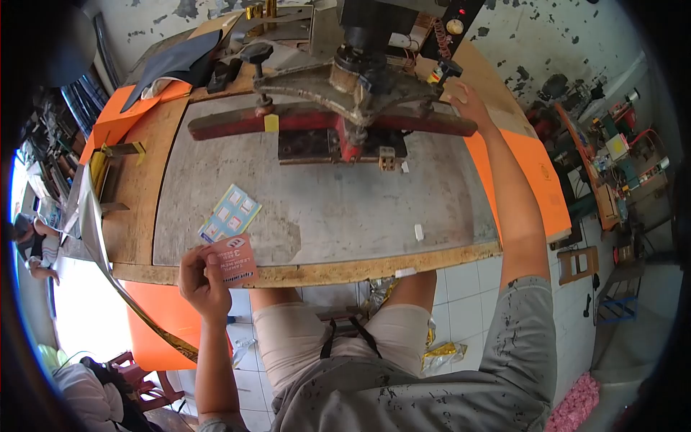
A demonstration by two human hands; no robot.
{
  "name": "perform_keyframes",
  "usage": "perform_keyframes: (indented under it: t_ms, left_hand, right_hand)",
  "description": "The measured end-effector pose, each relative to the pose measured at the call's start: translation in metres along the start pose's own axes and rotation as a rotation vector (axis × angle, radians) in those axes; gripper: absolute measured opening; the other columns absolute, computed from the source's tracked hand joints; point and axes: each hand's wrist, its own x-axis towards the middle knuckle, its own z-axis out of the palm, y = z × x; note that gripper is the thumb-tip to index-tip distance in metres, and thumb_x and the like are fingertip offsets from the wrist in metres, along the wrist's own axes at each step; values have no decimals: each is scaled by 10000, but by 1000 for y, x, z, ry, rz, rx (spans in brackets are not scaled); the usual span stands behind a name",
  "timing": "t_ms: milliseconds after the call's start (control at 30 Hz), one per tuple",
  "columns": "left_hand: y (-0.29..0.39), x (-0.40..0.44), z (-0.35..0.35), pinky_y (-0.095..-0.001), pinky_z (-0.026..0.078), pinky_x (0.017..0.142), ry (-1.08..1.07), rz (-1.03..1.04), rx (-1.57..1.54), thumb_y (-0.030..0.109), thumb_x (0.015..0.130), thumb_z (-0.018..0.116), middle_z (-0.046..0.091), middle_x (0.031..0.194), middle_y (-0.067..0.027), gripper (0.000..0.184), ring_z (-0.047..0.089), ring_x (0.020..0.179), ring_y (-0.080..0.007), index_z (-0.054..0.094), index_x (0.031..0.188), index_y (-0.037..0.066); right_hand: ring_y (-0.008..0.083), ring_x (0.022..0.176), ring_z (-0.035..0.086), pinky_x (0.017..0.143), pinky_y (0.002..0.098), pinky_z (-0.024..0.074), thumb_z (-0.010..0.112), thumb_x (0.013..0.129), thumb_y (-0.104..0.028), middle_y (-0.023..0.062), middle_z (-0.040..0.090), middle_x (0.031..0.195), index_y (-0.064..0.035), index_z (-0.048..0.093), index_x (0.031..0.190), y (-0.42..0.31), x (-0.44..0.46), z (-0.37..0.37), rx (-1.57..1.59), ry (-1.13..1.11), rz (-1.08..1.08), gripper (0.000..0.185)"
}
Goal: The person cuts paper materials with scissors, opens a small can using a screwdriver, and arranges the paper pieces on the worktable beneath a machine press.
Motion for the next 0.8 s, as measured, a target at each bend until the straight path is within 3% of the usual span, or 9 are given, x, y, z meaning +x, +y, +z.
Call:
perform_keyframes:
  t_ms: [67, 133, 200, 300, 367, 467, 567, 633, 800]
  left_hand:
    - [-12, -4, 9, -245, 490, 660, 138, 44, -10, 29, 981, 630, 681, 884, -53, 117, 600, 713, -96, 657, 1071, -41]
    - [-10, -2, 8, -238, 473, 645, 73, 12, 69, 26, 982, 630, 679, 888, -52, 119, 588, 710, -90, 657, 1078, -38]
    - [-6, 0, 8, -234, 460, 637, 31, -20, 126, 27, 982, 634, 676, 887, -50, 121, 583, 715, -85, 658, 1082, -37]
    - [-4, -2, 6, -235, 464, 678, -10, -70, 179, 46, 994, 633, 675, 909, -55, 139, 592, 772, -87, 647, 1102, -40]
    - [-8, -4, 0, -238, 486, 764, -61, -111, 211, 70, 1019, 618, 678, 963, -70, 169, 611, 859, -96, 624, 1141, -46]
    - [-4, -1, 4, -236, 484, 784, -43, -108, 187, 69, 1022, 615, 683, 989, -76, 175, 618, 894, -100, 617, 1156, -44]
    - [-5, 2, 11, -223, 446, 651, 18, -86, 115, 62, 997, 636, 666, 868, -42, 154, 567, 739, -69, 637, 1120, -29]
    - [-1, 3, 11, -222, 462, 682, 3, -127, 73, 64, 1005, 629, 670, 889, -48, 161, 584, 772, -71, 627, 1137, -28]
    - [-4, 3, 10, -226, 497, 763, 21, -180, -25, 66, 1028, 605, 679, 964, -62, 171, 626, 861, -87, 606, 1176, -21]
  right_hand:
    - [344, 1360, 525, 1146, 424, 405, 686, 977, -331, 218, 523, 1479, -13, 450, 1496, 10, 30, 20, -17, 15, 9, 653]
    - [343, 1351, 530, 1140, 431, 412, 699, 972, -319, 222, 514, 1486, -7, 425, 1510, -21, 43, 11, 71, -126, 238, 681]
    - [335, 1316, 558, 1114, 432, 437, 716, 963, -307, 226, 510, 1487, -1, 422, 1511, -16, 58, 20, 146, -163, 279, 693]
    - [317, 1224, 627, 1043, 419, 495, 745, 947, -286, 228, 536, 1458, 5, 464, 1482, 40, 83, 54, 191, -50, 114, 671]
    - [310, 1167, 663, 993, 405, 526, 759, 936, -267, 221, 585, 1408, 10, 506, 1451, 17, 65, 42, 154, 31, 83, 638]
    - [277, 1107, 683, 952, 385, 536, 758, 933, -261, 177, 671, 1279, 10, 588, 1372, 10, 40, 23, 155, 33, 125, 543]
    - [224, 1047, 683, 911, 351, 536, 771, 911, -252, 134, 710, 1141, 5, 637, 1295, -13, -19, -26, 332, -161, 181, 481]
    - [184, 999, 662, 870, 328, 539, 808, 870, -261, 99, 688, 1097, -15, 668, 1231, -13, -65, -50, 232, -296, 169, 459]
    - [147, 1090, 594, 978, 344, 495, 856, 845, -247, 48, 635, 1199, -76, 570, 1372, -80, -179, -92, 383, -435, 154, 623]
